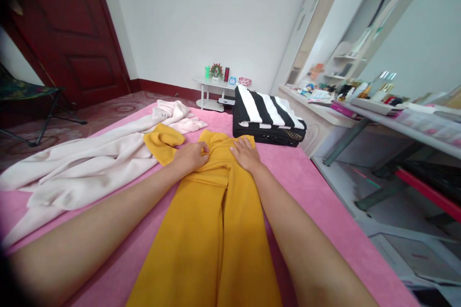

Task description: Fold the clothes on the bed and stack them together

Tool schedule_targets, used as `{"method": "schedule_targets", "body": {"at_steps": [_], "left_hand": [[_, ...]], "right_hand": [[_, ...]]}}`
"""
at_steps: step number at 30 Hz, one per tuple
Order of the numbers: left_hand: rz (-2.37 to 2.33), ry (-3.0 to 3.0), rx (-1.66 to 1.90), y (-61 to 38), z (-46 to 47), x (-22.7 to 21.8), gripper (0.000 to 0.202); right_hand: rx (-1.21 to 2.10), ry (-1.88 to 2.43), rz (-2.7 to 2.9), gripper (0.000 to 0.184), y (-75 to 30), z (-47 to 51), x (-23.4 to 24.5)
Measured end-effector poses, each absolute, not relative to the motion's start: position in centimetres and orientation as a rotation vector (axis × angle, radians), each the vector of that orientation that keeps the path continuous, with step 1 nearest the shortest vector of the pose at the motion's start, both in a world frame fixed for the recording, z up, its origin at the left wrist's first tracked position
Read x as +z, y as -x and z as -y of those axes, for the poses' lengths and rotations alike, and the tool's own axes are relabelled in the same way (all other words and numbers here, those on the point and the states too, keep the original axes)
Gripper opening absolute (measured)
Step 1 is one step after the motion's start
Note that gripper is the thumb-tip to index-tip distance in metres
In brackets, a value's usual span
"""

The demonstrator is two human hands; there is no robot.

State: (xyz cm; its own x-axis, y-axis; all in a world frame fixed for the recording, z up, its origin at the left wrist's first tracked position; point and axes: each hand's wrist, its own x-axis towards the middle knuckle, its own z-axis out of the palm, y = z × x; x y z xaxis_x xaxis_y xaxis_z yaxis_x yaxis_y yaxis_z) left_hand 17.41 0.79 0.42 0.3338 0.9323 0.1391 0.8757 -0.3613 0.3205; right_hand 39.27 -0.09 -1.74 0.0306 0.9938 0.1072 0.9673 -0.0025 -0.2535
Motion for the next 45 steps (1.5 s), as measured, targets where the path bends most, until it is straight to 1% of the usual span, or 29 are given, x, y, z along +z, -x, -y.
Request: {"method": "schedule_targets", "body": {"at_steps": [5, 11, 13, 16, 18, 21, 24, 28, 32, 34, 36, 37, 40, 41, 45], "left_hand": [[-1.667, -2.414, 0.473, -17.2, -0.7, 0.0, 0.027], [-1.678, -2.543, 0.520, -17.2, 1.7, 0.3, 0.030], [-1.581, -2.693, 0.616, -17.2, 2.9, 0.8, 0.030], [-1.280, -2.926, 0.756, -16.9, 4.7, 1.9, 0.033], [-1.124, -2.948, 0.787, -16.5, 5.9, 2.3, 0.029], [-0.995, -2.873, 0.755, -15.3, 7.5, 2.2, 0.021], [-0.928, -2.825, 0.627, -13.4, 8.7, 1.4, 0.016], [-1.143, -2.847, 0.484, -11.1, 9.0, 0.8, 0.020], [-1.356, -2.829, 0.443, -10.0, 8.0, 0.8, 0.022], [-1.397, -2.808, 0.448, -10.1, 7.6, 0.8, 0.023], [-1.402, -2.804, 0.462, -10.4, 7.5, 0.6, 0.021], [-1.395, -2.815, 0.473, -10.6, 7.5, 0.5, 0.019], [-1.373, -2.862, 0.508, -11.0, 7.8, 0.5, 0.019], [-1.364, -2.871, 0.517, -11.0, 7.8, 0.6, 0.020], [-1.430, -2.804, 0.529, -10.0, 7.4, 0.9, 0.020]], "right_hand": [[0.276, 2.181, 2.034, 0.060, -38.3, 0.7, -1.4], [0.300, 2.111, 2.056, 0.060, -36.6, 5.2, -0.7], [0.286, 2.045, 2.085, 0.055, -36.3, 7.3, -0.4], [0.253, 1.884, 2.106, 0.049, -36.0, 11.0, 0.3], [0.214, 1.755, 2.065, 0.042, -35.6, 13.6, 0.9], [0.176, 1.631, 1.968, 0.026, -34.4, 17.4, 1.7], [0.265, 1.582, 1.921, 0.020, -32.5, 20.7, 2.1], [0.472, 1.516, 1.959, 0.018, -29.5, 23.5, 2.4], [0.588, 1.467, 2.113, 0.023, -26.7, 24.6, 3.1], [0.660, 1.495, 2.216, 0.031, -25.4, 24.9, 3.3], [0.664, 1.549, 2.333, 0.040, -24.0, 25.0, 3.4], [0.634, 1.579, 2.393, 0.037, -23.3, 25.0, 3.4], [0.515, 1.602, 2.571, 0.010, -21.4, 24.9, 3.4], [0.495, 1.581, 2.602, 0.007, -21.1, 24.9, 3.5], [0.551, 1.481, 2.528, 0.009, -20.9, 25.4, 3.8]]}}
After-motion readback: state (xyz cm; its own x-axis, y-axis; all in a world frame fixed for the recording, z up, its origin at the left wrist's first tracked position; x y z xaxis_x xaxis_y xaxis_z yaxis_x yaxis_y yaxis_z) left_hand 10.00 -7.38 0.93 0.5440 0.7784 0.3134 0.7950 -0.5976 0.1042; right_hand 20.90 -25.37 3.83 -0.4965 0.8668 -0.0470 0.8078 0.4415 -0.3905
